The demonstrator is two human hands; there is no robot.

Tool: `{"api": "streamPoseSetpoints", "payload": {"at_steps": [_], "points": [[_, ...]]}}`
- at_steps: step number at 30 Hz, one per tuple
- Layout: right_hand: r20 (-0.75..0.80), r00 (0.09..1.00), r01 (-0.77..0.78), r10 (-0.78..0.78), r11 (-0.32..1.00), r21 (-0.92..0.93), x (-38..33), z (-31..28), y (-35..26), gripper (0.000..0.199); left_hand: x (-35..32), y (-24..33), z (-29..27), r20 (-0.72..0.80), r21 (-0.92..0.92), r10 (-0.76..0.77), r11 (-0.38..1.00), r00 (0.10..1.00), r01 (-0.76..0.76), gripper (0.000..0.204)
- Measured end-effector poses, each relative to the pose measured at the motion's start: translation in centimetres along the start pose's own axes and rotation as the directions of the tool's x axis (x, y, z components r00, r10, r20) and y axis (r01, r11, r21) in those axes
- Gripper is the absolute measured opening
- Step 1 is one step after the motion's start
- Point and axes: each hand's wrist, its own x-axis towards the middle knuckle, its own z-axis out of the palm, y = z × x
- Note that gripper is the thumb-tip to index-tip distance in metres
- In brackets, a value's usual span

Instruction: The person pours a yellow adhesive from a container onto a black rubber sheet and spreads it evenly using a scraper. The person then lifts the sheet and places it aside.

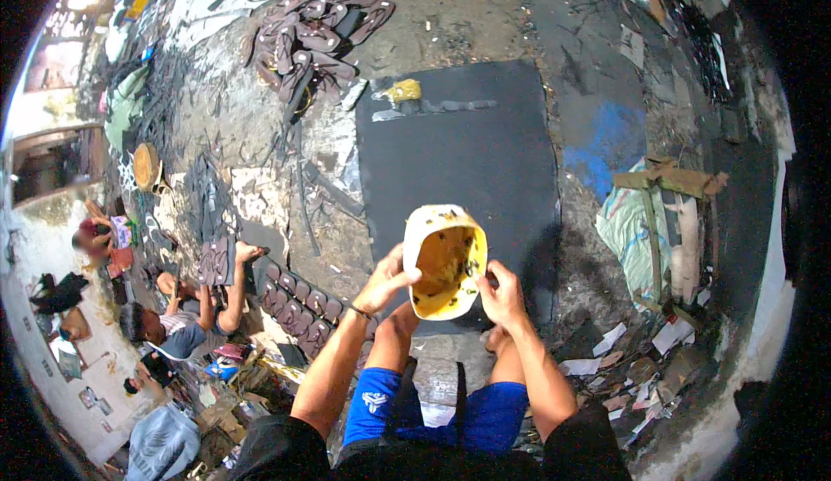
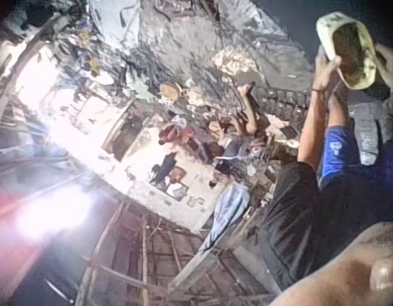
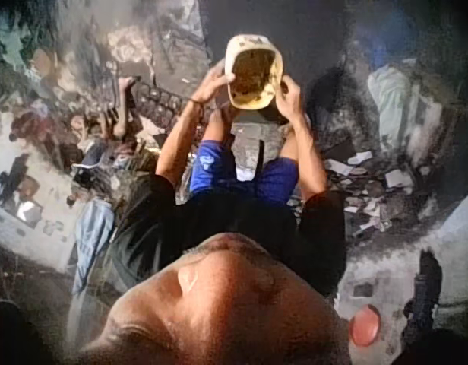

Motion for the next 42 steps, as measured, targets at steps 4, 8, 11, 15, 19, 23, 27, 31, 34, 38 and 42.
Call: {"api": "streamPoseSetpoints", "payload": {"at_steps": [4, 8, 11, 15, 19, 23, 27, 31, 34, 38, 42], "points": [[0.162, 0.986, 0.027, -0.035, 0.998, 0.048, 9.7, 4.9, -3.8, 0.017, 1.6, 8.3, -7.2, -0.121, 0.142, 0.201, 0.973, 0.972, -0.184, 0.081], [0.176, 0.983, 0.007, -0.059, 0.959, 0.284, 20.8, 7.8, -6.1, 0.036, 3.6, 17.0, -10.8, -0.242, 0.142, 0.322, 0.945, 0.915, -0.295, 0.09], [0.072, 0.997, -0.037, 0.016, 0.953, 0.302, 28.1, 8.1, -8.2, 0.048, 5.1, 21.7, -13.9, -0.29, 0.172, 0.441, 0.897, 0.849, -0.407, 0.093], [0.015, 0.992, -0.124, 0.125, 0.962, 0.244, 35.4, 8.1, -7.5, 0.044, 7.7, 24.8, -17.0, -0.378, 0.203, 0.47, 0.883, 0.798, -0.424, 0.098], [0.039, 0.985, -0.171, 0.167, 0.971, 0.167, 41.0, 9.6, -5.3, 0.034, 10.1, 26.0, -19.3, -0.434, 0.21, 0.453, 0.891, 0.778, -0.402, 0.103], [0.119, 0.993, 0.009, 0.004, 0.995, -0.103, 48.0, 12.9, -0.8, 0.024, 11.6, 25.2, -21.9, -0.535, 0.173, 0.396, 0.916, 0.746, -0.362, 0.102], [0.264, 0.92, 0.367, -0.289, 0.872, -0.324, 57.0, 21.0, 4.6, 0.016, 13.3, 20.3, -27.4, -0.639, 0.264, 0.432, 0.9, 0.636, -0.346, 0.102], [0.629, 0.75, 0.638, -0.206, 0.48, -0.603, 66.0, 30.6, 9.4, 0.03, 16.7, 16.0, -34.2, -0.654, 0.326, 0.481, 0.876, 0.584, -0.356, 0.108], [0.755, 0.642, 0.758, -0.132, 0.256, -0.6, 71.7, 36.5, 12.9, 0.033, 19.3, 12.5, -39.1, -0.641, 0.436, 0.565, 0.825, 0.519, -0.36, 0.109], [0.812, 0.581, 0.814, -0.055, 0.074, -0.577, 74.7, 40.6, 15.6, 0.027, 22.1, 10.0, -43.2, -0.596, 0.503, 0.638, 0.77, 0.487, -0.393, 0.106], [0.877, 0.48, 0.845, 0.024, 0.259, -0.469, 74.2, 40.4, 12.0, 0.024, 22.9, 11.0, -44.2, -0.448, 0.675, 0.769, 0.626, 0.455, -0.392, 0.098]]}}
